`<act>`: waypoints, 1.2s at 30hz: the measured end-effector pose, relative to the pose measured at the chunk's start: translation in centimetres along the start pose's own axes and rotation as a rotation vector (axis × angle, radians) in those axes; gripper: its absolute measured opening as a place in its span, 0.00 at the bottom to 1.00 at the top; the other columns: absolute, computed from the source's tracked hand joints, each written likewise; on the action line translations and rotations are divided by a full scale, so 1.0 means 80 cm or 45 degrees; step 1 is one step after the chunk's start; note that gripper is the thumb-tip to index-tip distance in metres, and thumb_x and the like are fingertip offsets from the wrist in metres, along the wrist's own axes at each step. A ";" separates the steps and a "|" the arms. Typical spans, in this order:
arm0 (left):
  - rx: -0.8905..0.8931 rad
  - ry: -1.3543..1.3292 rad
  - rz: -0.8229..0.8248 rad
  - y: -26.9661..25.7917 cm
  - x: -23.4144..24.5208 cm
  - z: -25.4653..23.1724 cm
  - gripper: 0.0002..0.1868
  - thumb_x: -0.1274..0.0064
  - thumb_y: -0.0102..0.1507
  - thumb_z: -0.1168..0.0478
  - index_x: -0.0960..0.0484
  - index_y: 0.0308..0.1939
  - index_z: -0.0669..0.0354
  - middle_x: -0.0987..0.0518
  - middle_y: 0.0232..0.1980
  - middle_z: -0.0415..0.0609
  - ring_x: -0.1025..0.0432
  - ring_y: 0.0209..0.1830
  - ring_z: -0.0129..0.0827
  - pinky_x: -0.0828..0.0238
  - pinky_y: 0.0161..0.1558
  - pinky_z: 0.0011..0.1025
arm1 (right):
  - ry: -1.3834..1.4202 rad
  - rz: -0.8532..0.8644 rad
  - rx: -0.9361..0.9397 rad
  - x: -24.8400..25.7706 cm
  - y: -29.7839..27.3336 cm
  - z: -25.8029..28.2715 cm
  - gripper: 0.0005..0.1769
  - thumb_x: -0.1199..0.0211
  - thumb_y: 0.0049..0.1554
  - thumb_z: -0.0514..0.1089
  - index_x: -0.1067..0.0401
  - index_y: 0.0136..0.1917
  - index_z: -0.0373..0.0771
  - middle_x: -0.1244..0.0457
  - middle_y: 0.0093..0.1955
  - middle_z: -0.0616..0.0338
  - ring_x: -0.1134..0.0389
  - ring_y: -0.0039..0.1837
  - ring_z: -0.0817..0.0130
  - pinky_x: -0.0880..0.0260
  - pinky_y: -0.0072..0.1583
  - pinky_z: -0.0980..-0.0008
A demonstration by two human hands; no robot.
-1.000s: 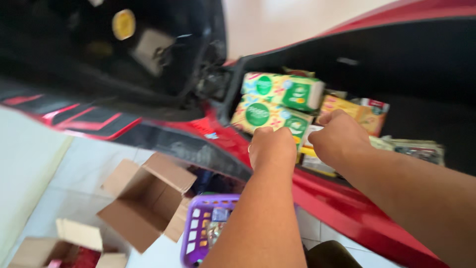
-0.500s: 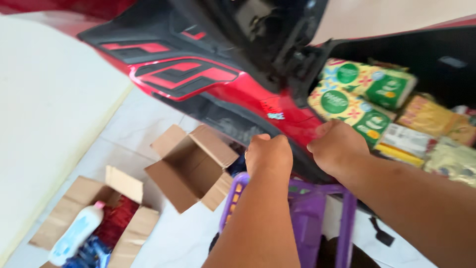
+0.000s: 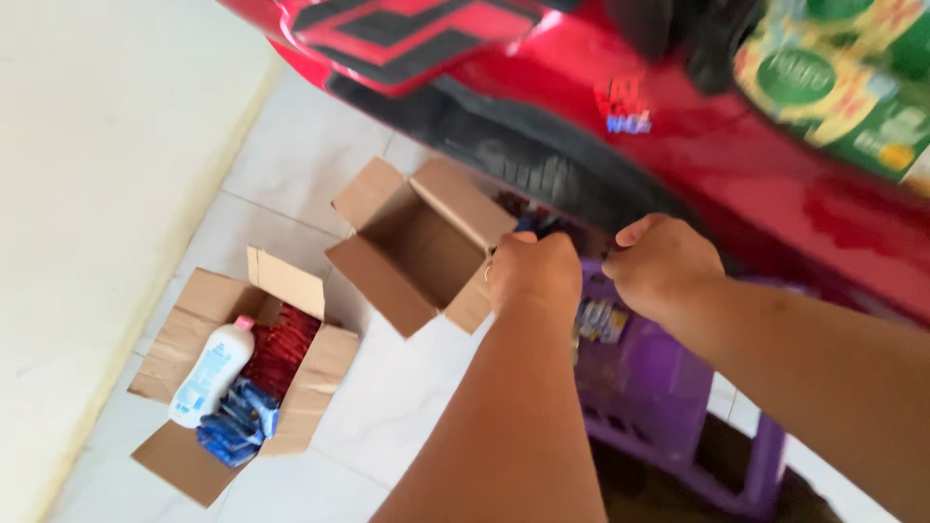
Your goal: The person transfers various household items from a purple plastic basket into the open under-seat storage compartment of a red motorcycle. The items include packages of tissues, baby wipes, and small snack packets.
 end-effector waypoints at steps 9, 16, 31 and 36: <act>0.057 0.059 0.092 0.034 -0.014 0.049 0.23 0.51 0.55 0.59 0.17 0.54 0.55 0.19 0.58 0.57 0.24 0.59 0.48 0.28 0.60 0.41 | -0.025 0.088 -0.195 -0.069 0.004 -0.022 0.18 0.31 0.51 0.49 0.24 0.55 0.45 0.29 0.51 0.54 0.27 0.54 0.58 0.29 0.58 0.61; 0.124 0.183 0.242 0.084 -0.059 0.085 0.24 0.53 0.55 0.58 0.19 0.56 0.53 0.19 0.57 0.54 0.23 0.58 0.48 0.27 0.58 0.45 | -0.201 0.218 -0.297 -0.136 0.049 -0.051 0.15 0.38 0.59 0.48 0.25 0.57 0.40 0.27 0.49 0.50 0.25 0.52 0.57 0.27 0.55 0.59; 0.098 0.414 0.295 0.215 -0.175 0.234 0.21 0.53 0.58 0.58 0.15 0.52 0.59 0.18 0.58 0.58 0.24 0.60 0.52 0.29 0.62 0.43 | 0.197 0.138 -0.453 -0.312 0.119 -0.169 0.14 0.31 0.51 0.42 0.23 0.53 0.43 0.29 0.52 0.53 0.28 0.53 0.58 0.30 0.59 0.59; 0.074 0.532 0.358 0.263 -0.225 0.280 0.21 0.54 0.60 0.58 0.15 0.53 0.58 0.18 0.59 0.57 0.25 0.61 0.52 0.29 0.61 0.45 | 0.172 0.260 -0.415 -0.375 0.150 -0.201 0.12 0.32 0.53 0.43 0.20 0.50 0.38 0.28 0.51 0.47 0.26 0.53 0.54 0.29 0.58 0.58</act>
Point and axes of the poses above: each hand's wrist, its own y-axis towards the middle knuckle, its own x-axis out of the back of the hand, z = x × y, the point moved 2 cm from there along y, towards the middle knuckle
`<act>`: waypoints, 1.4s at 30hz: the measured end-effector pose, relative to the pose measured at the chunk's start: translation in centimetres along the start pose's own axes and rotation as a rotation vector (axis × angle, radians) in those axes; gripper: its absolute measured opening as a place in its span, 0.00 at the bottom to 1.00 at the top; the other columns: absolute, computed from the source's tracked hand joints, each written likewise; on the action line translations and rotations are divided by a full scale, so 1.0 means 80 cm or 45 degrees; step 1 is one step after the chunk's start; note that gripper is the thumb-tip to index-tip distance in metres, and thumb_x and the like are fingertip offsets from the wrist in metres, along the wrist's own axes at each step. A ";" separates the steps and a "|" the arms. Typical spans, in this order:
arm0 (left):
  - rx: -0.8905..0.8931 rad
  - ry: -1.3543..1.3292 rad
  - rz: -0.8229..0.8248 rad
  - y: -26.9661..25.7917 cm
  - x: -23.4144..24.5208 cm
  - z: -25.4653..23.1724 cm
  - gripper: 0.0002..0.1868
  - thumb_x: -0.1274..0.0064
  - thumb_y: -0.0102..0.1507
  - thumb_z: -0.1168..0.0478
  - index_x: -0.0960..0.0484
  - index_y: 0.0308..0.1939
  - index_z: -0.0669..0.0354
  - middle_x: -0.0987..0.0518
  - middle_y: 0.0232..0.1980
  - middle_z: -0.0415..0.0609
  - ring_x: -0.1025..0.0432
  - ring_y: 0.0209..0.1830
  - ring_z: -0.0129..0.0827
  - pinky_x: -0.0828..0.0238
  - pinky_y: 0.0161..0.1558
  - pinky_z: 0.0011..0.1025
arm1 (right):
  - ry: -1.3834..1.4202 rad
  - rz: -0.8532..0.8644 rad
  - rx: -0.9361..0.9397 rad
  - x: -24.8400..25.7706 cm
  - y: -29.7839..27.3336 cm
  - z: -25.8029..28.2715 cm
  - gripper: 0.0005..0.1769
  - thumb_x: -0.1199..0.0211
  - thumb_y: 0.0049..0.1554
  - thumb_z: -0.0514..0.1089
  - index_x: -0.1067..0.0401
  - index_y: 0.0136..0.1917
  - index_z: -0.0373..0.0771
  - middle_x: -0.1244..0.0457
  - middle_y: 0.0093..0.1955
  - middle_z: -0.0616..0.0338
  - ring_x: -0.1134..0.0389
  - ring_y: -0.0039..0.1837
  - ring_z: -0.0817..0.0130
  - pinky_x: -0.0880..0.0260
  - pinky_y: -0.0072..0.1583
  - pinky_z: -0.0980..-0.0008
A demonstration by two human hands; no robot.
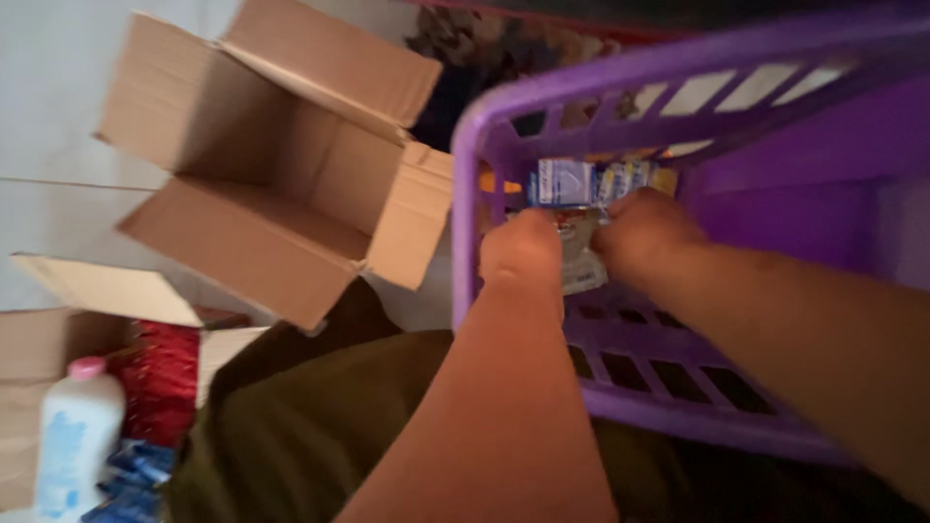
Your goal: The person transfers various household items from a purple plastic basket into the open under-seat storage compartment of a red motorcycle. The items include packages of tissues, baby wipes, and small snack packets.
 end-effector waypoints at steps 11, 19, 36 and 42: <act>-0.224 0.522 0.160 0.109 -0.131 0.057 0.19 0.54 0.64 0.58 0.15 0.55 0.56 0.20 0.61 0.55 0.26 0.63 0.53 0.28 0.60 0.48 | 0.391 -0.020 -0.188 -0.047 0.021 -0.030 0.15 0.29 0.52 0.42 0.21 0.50 0.31 0.27 0.51 0.43 0.25 0.51 0.54 0.27 0.54 0.57; -0.441 0.795 0.172 0.126 -0.143 0.064 0.18 0.55 0.67 0.58 0.16 0.57 0.55 0.21 0.62 0.53 0.27 0.64 0.54 0.28 0.59 0.51 | 0.492 -0.127 -0.051 -0.047 0.030 -0.036 0.22 0.32 0.49 0.33 0.27 0.58 0.33 0.31 0.56 0.47 0.28 0.57 0.56 0.29 0.56 0.60; -0.179 0.630 0.099 0.073 -0.101 0.045 0.20 0.53 0.67 0.56 0.23 0.61 0.57 0.27 0.67 0.57 0.31 0.65 0.56 0.32 0.61 0.49 | 0.103 -0.070 -0.090 -0.018 0.019 -0.009 0.15 0.37 0.51 0.36 0.22 0.53 0.32 0.30 0.57 0.40 0.27 0.58 0.48 0.29 0.60 0.54; 0.037 0.281 -0.011 0.002 -0.064 0.024 0.22 0.51 0.66 0.57 0.26 0.62 0.62 0.28 0.67 0.60 0.29 0.65 0.54 0.30 0.61 0.43 | 0.192 -0.098 -0.059 0.020 -0.013 -0.011 0.16 0.39 0.52 0.38 0.22 0.53 0.32 0.30 0.56 0.40 0.27 0.58 0.47 0.30 0.59 0.54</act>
Point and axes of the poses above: each hand's wrist, its own y-axis towards the middle knuckle, its own x-axis out of the back of the hand, z = x × y, the point moved 2 cm from there along y, towards the middle knuckle
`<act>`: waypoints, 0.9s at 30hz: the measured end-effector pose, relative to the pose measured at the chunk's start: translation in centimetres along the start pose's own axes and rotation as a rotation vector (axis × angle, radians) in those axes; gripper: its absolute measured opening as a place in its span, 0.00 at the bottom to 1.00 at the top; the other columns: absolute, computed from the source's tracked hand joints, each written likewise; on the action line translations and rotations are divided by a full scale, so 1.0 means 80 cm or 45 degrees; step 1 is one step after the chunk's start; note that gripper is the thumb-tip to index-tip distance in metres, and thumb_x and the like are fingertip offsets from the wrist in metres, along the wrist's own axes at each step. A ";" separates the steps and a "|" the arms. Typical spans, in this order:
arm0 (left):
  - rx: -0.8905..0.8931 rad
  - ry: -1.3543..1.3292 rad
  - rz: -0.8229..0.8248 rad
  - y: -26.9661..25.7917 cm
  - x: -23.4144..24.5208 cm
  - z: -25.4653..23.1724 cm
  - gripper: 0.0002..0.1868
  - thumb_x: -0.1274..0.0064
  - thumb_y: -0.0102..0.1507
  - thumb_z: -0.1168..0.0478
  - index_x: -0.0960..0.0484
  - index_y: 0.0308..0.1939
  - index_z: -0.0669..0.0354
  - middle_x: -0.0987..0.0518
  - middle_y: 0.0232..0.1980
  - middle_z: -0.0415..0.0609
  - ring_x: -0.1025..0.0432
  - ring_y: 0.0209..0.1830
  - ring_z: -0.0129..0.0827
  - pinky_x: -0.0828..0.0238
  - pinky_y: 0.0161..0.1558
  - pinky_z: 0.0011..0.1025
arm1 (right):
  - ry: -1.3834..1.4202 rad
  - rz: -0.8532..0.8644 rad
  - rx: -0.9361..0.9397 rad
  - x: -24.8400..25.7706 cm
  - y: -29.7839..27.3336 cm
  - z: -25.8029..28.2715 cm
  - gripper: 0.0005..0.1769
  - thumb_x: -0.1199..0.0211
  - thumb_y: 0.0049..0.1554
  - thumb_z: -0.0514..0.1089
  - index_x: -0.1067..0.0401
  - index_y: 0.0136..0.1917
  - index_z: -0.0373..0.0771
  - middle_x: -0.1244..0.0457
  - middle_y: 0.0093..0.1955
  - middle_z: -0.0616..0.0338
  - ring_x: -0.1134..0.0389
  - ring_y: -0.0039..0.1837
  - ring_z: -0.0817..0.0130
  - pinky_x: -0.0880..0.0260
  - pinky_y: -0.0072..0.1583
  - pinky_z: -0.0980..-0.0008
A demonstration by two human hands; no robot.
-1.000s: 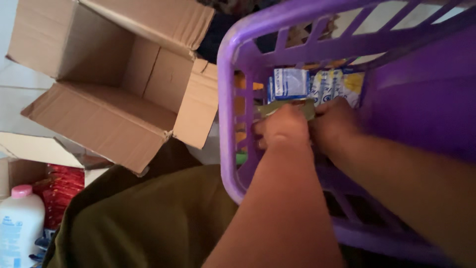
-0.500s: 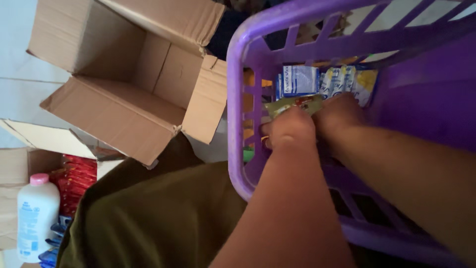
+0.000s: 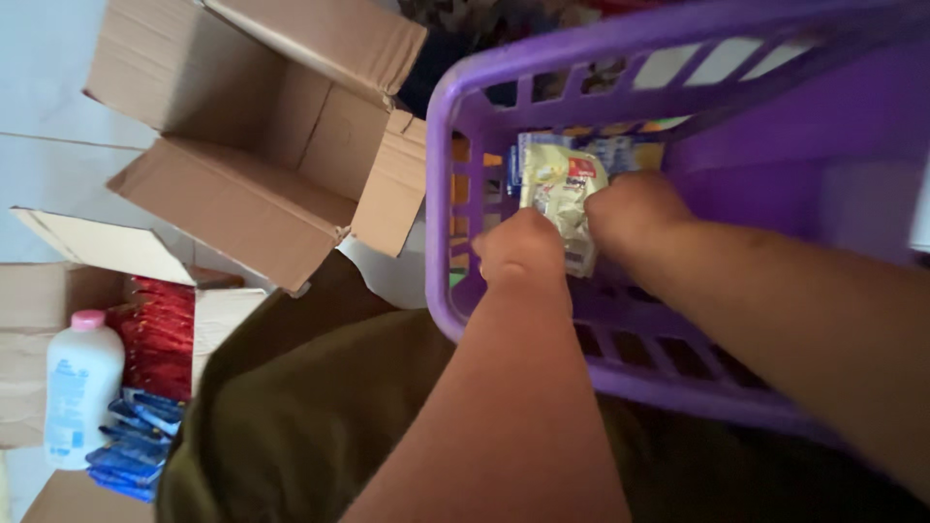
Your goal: The person transfers various household items from a purple plastic basket into the open under-seat storage compartment of a red motorcycle. The items include packages of tissues, baby wipes, and small snack packets.
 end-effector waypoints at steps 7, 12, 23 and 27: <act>0.405 -0.787 -0.034 -0.135 0.081 -0.042 0.20 0.50 0.65 0.59 0.24 0.58 0.65 0.21 0.62 0.59 0.23 0.59 0.49 0.26 0.58 0.39 | 0.157 -0.033 -0.028 0.096 -0.084 0.033 0.17 0.41 0.53 0.40 0.22 0.54 0.31 0.30 0.56 0.41 0.28 0.58 0.47 0.31 0.58 0.54; -0.255 0.340 0.045 -0.208 0.134 -0.068 0.15 0.45 0.63 0.62 0.16 0.54 0.56 0.18 0.58 0.50 0.21 0.58 0.42 0.23 0.54 0.37 | 0.084 -0.046 -0.054 0.163 -0.157 0.073 0.18 0.43 0.54 0.41 0.22 0.55 0.32 0.30 0.55 0.41 0.27 0.57 0.46 0.31 0.57 0.53; -0.316 0.349 -0.093 -0.289 0.198 -0.081 0.14 0.45 0.65 0.60 0.14 0.53 0.56 0.17 0.56 0.53 0.23 0.58 0.46 0.23 0.53 0.39 | 0.044 0.037 0.228 0.244 -0.243 0.128 0.17 0.41 0.55 0.43 0.21 0.56 0.37 0.28 0.50 0.45 0.27 0.51 0.53 0.30 0.54 0.57; -0.156 -0.061 -0.154 -0.310 0.234 -0.102 0.15 0.46 0.64 0.59 0.14 0.52 0.58 0.17 0.56 0.55 0.22 0.57 0.47 0.24 0.54 0.39 | 0.287 0.132 0.363 0.274 -0.243 0.148 0.16 0.39 0.52 0.41 0.19 0.53 0.37 0.27 0.47 0.47 0.26 0.47 0.56 0.29 0.51 0.60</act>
Point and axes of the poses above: each hand's wrist, its own y-axis towards the middle knuckle, its own x-axis out of the back of the hand, z = x × y, the point moved 2 cm from there along y, towards the middle knuckle
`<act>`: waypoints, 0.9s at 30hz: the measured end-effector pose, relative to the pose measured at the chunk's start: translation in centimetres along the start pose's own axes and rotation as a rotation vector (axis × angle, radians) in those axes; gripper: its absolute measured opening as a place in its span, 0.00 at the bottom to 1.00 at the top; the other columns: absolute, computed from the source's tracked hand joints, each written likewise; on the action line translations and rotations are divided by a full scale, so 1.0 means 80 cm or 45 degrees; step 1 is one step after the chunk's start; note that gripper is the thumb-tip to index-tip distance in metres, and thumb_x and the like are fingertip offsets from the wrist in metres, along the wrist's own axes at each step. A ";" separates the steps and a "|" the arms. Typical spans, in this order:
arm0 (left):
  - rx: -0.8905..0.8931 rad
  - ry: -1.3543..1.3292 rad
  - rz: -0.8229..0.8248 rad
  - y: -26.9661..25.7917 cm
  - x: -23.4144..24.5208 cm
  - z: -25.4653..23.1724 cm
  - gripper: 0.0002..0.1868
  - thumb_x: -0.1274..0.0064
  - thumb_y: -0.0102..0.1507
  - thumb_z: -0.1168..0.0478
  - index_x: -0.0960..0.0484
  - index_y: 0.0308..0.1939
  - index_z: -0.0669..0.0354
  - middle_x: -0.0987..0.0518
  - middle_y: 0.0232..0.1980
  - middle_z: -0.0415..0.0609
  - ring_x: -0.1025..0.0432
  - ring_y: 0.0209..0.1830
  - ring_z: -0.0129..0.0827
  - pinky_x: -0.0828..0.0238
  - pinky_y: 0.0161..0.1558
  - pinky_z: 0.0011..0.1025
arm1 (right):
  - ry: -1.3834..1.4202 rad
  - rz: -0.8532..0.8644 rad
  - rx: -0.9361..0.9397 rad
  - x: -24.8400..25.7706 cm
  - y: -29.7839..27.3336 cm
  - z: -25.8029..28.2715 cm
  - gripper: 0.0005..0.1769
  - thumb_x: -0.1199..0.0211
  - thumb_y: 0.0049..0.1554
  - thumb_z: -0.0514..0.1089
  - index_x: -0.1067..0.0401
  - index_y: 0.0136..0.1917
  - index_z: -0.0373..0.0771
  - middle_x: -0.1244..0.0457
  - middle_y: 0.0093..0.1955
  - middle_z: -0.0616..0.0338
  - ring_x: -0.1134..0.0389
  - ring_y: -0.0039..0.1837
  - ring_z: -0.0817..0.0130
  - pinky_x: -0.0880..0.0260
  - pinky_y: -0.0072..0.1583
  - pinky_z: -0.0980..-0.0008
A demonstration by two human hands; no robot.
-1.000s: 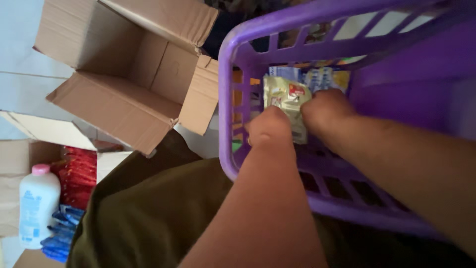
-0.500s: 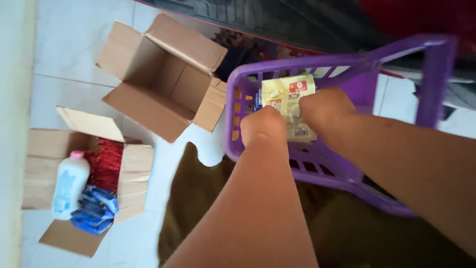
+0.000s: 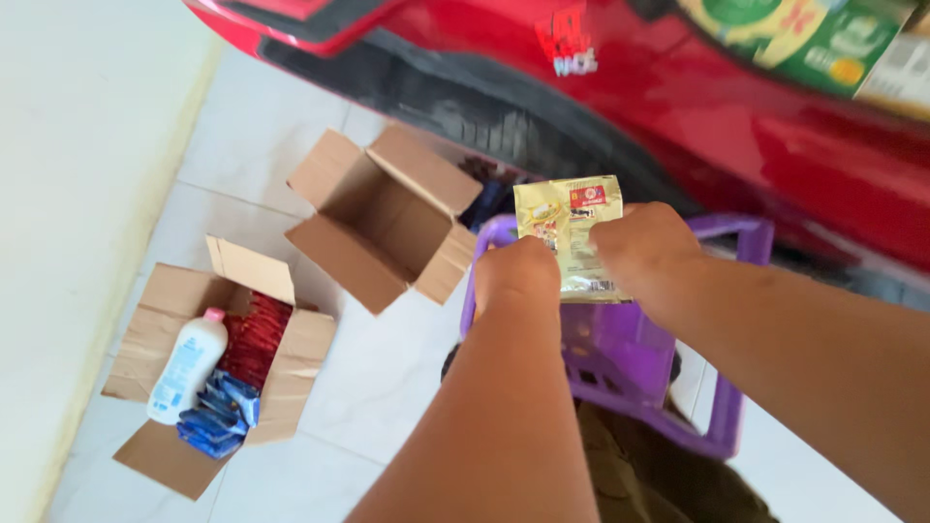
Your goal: The person transfers various household items from a purple plastic basket into the open under-seat storage compartment of a red motorcycle. The items include packages of tissues, baby wipes, and small snack packets.
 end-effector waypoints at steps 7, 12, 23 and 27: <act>0.148 -0.452 -0.096 -0.040 0.049 -0.065 0.17 0.48 0.64 0.57 0.14 0.50 0.62 0.17 0.56 0.57 0.22 0.57 0.48 0.24 0.55 0.40 | -0.058 -0.092 0.029 0.057 0.019 0.037 0.14 0.37 0.53 0.41 0.20 0.52 0.36 0.28 0.45 0.47 0.27 0.47 0.55 0.31 0.50 0.58; 0.133 -0.572 -0.115 -0.062 0.053 -0.130 0.19 0.49 0.63 0.55 0.15 0.49 0.66 0.17 0.55 0.59 0.22 0.57 0.48 0.25 0.56 0.41 | -0.745 -0.163 0.472 0.122 0.052 0.047 0.12 0.39 0.56 0.43 0.19 0.49 0.39 0.28 0.48 0.48 0.26 0.52 0.55 0.29 0.54 0.59; 0.043 -0.642 -0.112 -0.099 0.006 -0.322 0.20 0.46 0.58 0.56 0.15 0.49 0.66 0.19 0.54 0.62 0.23 0.55 0.51 0.26 0.56 0.42 | -0.191 -0.446 -0.081 0.323 0.040 0.063 0.13 0.39 0.56 0.43 0.21 0.50 0.36 0.28 0.46 0.43 0.26 0.45 0.49 0.28 0.48 0.53; -0.121 -0.488 0.036 -0.126 -0.033 -0.390 0.19 0.49 0.59 0.56 0.14 0.46 0.67 0.13 0.48 0.59 0.18 0.49 0.48 0.23 0.52 0.41 | 0.095 -0.597 -0.233 0.387 0.018 0.047 0.12 0.38 0.54 0.41 0.21 0.49 0.33 0.29 0.45 0.44 0.27 0.46 0.51 0.29 0.47 0.51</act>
Point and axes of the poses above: each hand's wrist, its own y-axis towards the middle knuckle, its own x-axis out of the back of the hand, z = x × y, the point moved 2 cm from there along y, towards the middle knuckle
